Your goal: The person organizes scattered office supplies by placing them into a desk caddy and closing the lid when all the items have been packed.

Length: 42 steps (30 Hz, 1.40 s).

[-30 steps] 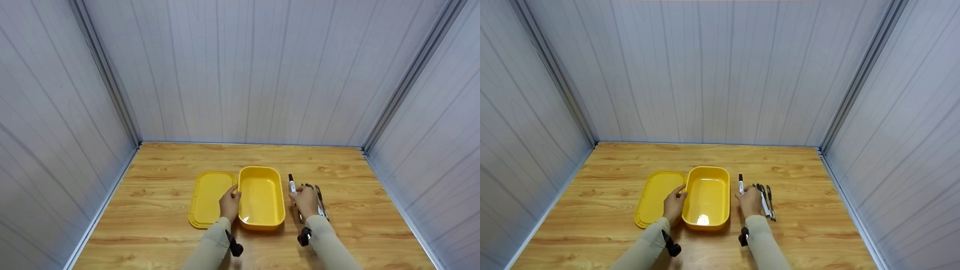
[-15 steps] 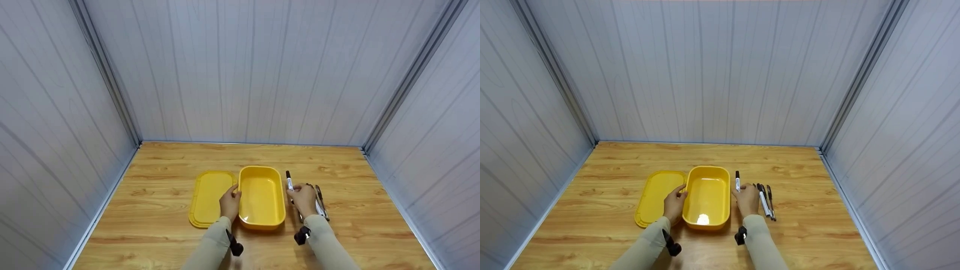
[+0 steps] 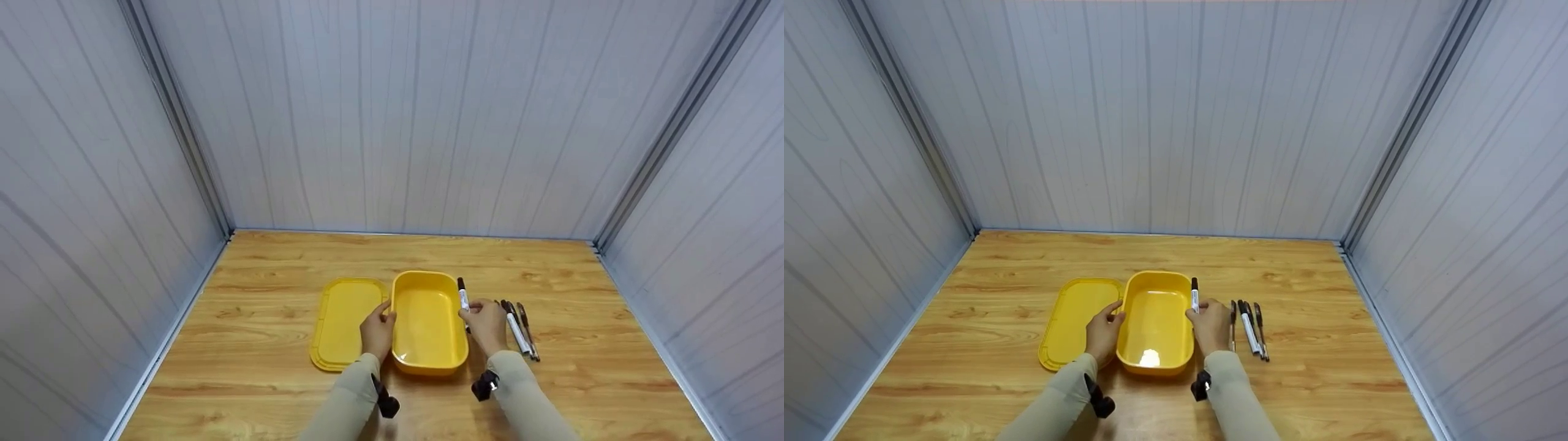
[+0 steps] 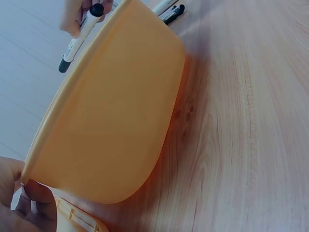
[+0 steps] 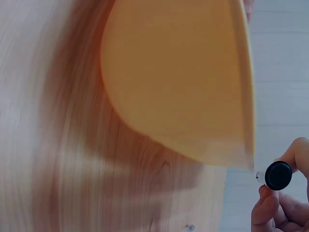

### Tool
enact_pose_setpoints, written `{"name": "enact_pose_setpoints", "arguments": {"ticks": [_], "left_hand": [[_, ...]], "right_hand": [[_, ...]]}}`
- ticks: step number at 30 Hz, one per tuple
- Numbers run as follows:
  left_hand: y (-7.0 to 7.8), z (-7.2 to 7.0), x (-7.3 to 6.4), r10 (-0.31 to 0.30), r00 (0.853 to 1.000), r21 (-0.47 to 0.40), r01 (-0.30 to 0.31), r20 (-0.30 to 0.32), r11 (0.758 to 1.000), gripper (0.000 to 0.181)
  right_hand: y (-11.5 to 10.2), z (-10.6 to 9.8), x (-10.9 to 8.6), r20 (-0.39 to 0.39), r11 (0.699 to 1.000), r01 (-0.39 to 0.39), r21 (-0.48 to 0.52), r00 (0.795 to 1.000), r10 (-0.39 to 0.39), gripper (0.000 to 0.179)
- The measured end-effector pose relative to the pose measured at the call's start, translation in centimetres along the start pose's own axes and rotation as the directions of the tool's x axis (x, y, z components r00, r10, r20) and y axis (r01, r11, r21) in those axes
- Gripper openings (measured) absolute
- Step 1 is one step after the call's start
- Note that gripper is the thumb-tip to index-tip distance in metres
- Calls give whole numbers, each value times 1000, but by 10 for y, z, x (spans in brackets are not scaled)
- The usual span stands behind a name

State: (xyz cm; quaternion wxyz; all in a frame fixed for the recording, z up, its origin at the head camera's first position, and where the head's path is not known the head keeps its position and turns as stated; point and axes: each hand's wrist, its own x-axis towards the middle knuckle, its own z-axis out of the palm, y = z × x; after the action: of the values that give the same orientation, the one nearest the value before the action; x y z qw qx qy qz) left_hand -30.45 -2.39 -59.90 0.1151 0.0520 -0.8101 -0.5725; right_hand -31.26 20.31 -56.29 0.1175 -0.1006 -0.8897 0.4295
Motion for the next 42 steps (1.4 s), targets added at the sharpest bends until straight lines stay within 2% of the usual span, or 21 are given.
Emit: {"name": "enact_pose_setpoints", "arguments": {"ticks": [7,16,27,35,42], "left_hand": [[0,1,2,15,1000,12,-14,-13,1000,33],[-1,3,3,-27,1000,13,27,7,1000,34],[0,5,0,-9,1000,-10,9,-2,1000,35],[-1,5,1,-37,999,4,37,-1,999,34],[1,6,0,46,997,-3,-47,-59,999,32]], "right_hand": [[-11,8,-3,32,999,3,50,999,-5,20],[-19,23,-8,69,996,-29,80,997,24,24],[-29,37,-15,86,995,-8,97,996,0,19],[-40,49,-19,95,988,-20,153,995,5,20],[-45,59,-19,92,996,-9,91,996,1,20]]}}
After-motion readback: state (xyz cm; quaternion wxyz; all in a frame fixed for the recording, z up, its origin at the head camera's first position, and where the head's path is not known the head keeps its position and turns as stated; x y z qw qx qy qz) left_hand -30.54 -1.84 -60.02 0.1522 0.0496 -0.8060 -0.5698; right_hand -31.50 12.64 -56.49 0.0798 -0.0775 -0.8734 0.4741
